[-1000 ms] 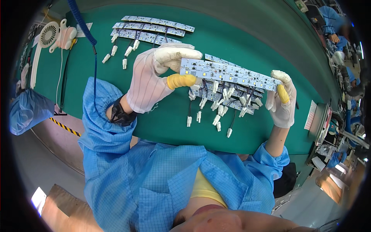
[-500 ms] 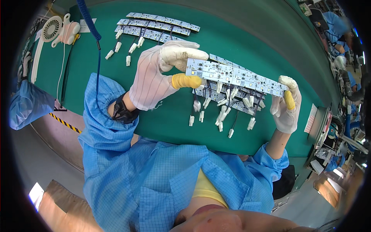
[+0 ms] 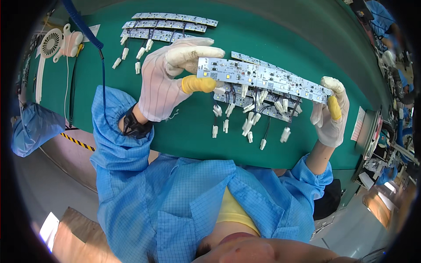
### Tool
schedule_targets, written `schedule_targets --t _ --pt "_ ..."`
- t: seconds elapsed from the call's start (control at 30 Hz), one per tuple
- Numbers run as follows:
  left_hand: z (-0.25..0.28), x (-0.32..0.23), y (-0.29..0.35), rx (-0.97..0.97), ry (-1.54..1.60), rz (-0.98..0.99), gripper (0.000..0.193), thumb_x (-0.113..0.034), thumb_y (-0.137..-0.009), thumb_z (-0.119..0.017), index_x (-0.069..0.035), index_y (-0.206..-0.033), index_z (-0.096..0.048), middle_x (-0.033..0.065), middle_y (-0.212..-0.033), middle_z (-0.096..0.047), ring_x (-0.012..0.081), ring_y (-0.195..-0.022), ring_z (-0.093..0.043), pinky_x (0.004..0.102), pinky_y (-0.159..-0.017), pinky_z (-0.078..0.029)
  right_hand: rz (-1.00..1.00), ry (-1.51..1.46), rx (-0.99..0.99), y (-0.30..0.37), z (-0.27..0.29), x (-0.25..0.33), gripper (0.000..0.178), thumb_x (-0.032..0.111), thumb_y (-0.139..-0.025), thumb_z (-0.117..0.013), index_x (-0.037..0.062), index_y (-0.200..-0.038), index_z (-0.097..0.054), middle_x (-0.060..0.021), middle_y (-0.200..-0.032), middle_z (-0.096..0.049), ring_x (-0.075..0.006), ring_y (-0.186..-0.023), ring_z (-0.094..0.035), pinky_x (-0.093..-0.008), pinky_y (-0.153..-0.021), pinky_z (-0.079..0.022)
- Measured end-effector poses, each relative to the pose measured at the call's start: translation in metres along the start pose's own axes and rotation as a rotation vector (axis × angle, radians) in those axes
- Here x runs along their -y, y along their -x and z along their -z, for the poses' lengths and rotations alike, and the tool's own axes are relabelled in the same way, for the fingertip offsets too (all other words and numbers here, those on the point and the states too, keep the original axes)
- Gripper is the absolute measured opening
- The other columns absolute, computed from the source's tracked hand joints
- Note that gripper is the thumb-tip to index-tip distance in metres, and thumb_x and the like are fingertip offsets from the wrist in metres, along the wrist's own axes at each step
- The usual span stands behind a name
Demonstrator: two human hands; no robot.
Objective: The recorder is assembling and inspecting electronic components on printed circuit board strips at a workbench.
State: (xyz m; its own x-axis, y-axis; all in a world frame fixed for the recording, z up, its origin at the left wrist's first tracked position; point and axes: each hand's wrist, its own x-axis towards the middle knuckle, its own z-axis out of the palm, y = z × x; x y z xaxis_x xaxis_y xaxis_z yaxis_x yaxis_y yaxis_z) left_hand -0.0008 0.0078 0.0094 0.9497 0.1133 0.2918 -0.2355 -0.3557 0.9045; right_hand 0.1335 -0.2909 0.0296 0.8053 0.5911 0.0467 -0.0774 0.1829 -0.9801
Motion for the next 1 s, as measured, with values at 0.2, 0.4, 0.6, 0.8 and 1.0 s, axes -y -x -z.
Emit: schedule_targets --t 0.2,0.4,0.6,0.8,1.0 --pt "-0.003 0.003 0.0 -0.074 0.06 -0.023 0.044 -0.028 -0.07 -0.077 -0.004 -0.105 -0.066 0.0077 -0.092 -0.068 0.014 -0.087 -0.065 0.0271 -0.082 -0.048 -0.03 0.074 -0.089 -0.001 -0.003 -0.003 0.064 0.042 -0.078 -0.07 -0.0039 -0.117 -0.048 -0.0053 -0.079 -0.056 -0.0048 -0.042 -0.047 -0.0145 -0.033 -0.03" --pt "-0.001 0.009 0.002 -0.053 0.004 -0.001 0.047 -0.036 -0.077 -0.07 -0.001 -0.107 -0.063 0.0097 -0.078 -0.068 0.0153 -0.083 -0.064 0.0334 -0.09 -0.04 -0.065 0.045 0.013 -0.001 0.004 -0.004 0.058 0.041 -0.081 -0.066 -0.0032 -0.115 -0.05 -0.006 -0.08 -0.056 -0.0052 -0.042 -0.046 -0.0143 -0.035 -0.031" --pt "-0.005 0.006 0.002 -0.12 0.03 0.031 0.044 -0.035 -0.071 -0.074 -0.007 -0.104 -0.067 0.0072 -0.078 -0.069 0.0154 -0.081 -0.065 0.029 -0.079 -0.046 0.01 0.079 -0.004 -0.005 0.002 -0.007 0.055 0.04 -0.083 -0.065 -0.002 -0.114 -0.051 -0.0049 -0.084 -0.055 -0.0062 -0.043 -0.046 -0.0152 -0.038 -0.033" --pt "-0.006 0.006 0.004 -0.131 0.065 -0.072 0.044 -0.034 -0.072 -0.072 -0.005 -0.104 -0.066 0.0117 -0.092 -0.067 0.0178 -0.085 -0.064 0.0294 -0.08 -0.049 0.006 0.008 0.015 -0.001 -0.002 -0.002 0.051 0.031 -0.08 -0.068 -0.0026 -0.113 -0.05 -0.0069 -0.081 -0.057 -0.008 -0.045 -0.05 -0.0179 -0.038 -0.037" --pt "-0.009 0.004 0.005 -0.131 0.291 0.05 0.046 -0.026 -0.078 -0.071 0.003 -0.112 -0.059 0.013 -0.108 -0.061 0.0188 -0.087 -0.065 0.0261 -0.075 -0.053 0.031 -0.049 0.071 -0.004 -0.002 0.0 0.041 0.021 -0.084 -0.065 -0.0059 -0.112 -0.051 -0.0076 -0.072 -0.058 -0.0085 -0.045 -0.053 -0.0186 -0.039 -0.039"
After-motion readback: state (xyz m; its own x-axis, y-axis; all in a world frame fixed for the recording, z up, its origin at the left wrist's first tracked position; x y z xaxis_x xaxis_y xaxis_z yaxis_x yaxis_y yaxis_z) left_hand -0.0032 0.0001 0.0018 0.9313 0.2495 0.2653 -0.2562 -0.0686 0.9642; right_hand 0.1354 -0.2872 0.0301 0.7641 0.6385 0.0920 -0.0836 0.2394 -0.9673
